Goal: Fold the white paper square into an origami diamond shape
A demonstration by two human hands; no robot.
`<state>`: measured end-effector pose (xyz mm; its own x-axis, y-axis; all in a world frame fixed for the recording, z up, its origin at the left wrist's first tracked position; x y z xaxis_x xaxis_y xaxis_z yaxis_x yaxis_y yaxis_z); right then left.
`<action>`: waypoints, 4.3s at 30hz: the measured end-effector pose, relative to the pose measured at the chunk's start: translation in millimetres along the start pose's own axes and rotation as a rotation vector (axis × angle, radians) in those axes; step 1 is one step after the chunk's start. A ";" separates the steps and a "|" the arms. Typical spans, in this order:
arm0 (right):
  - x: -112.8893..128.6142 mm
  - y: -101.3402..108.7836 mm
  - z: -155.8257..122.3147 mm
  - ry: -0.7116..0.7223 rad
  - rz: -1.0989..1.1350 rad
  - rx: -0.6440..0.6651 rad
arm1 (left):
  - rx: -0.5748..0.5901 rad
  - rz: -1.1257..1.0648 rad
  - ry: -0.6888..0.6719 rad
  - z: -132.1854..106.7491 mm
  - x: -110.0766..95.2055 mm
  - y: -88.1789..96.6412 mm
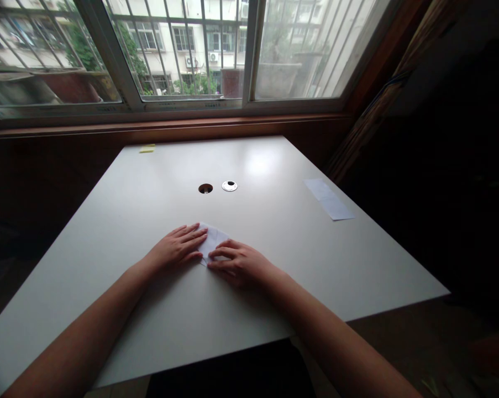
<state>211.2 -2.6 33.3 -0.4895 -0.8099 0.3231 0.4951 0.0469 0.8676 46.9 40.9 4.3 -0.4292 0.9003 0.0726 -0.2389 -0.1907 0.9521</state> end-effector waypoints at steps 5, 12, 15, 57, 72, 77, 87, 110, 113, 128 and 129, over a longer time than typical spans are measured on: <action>1.8 -0.4 -0.3 0.001 0.054 0.028 | -0.012 0.008 0.001 0.3 -0.5 0.7; -0.4 -1.8 -2.1 -0.022 0.125 0.024 | 0.005 0.020 0.018 1.0 -1.5 0.8; -2.5 -0.2 -3.4 -0.058 0.152 0.016 | 0.000 0.038 0.025 2.2 -3.4 2.2; -2.1 -2.3 0.7 -0.034 0.082 0.016 | 0.065 -0.011 0.218 7.5 -5.3 -4.6; -14.2 0.8 -1.9 -0.086 0.154 -0.015 | -0.273 -0.173 0.352 -17.5 33.2 13.6; -23.9 -0.5 -5.3 -0.107 0.140 -0.002 | -0.272 -0.215 0.105 -4.9 14.5 19.6; -18.8 1.9 -3.8 -0.101 0.151 0.000 | -0.116 -0.192 -0.096 1.5 0.1 6.4; -30.3 1.4 -2.2 -0.219 0.051 -0.114 | -0.117 -0.190 -0.104 4.7 -3.9 14.0; -39.4 0.7 -2.2 -0.302 -0.006 -0.133 | -0.106 -0.173 -0.114 5.0 -5.4 14.5; -42.2 -4.3 -1.5 -0.304 -0.073 -0.112 | -0.081 -0.125 -0.054 5.6 -8.2 17.9; -40.6 -4.4 -1.5 -0.297 -0.078 -0.106 | -0.080 -0.118 -0.047 5.8 -8.4 18.0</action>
<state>230.0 29.2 15.8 -0.7092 -0.6020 0.3669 0.5121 -0.0822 0.8550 51.2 32.1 22.5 -0.3536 0.9351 -0.0228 -0.3549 -0.1115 0.9282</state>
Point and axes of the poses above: each hand's wrist, its own z-axis towards the middle knuckle, its own y-axis out of the back of the hand, x = y × z, the point moved 7 cm from there along z, towards the middle knuckle, and after that the axes turned 15 degrees about -y, right-handed, at the moved point
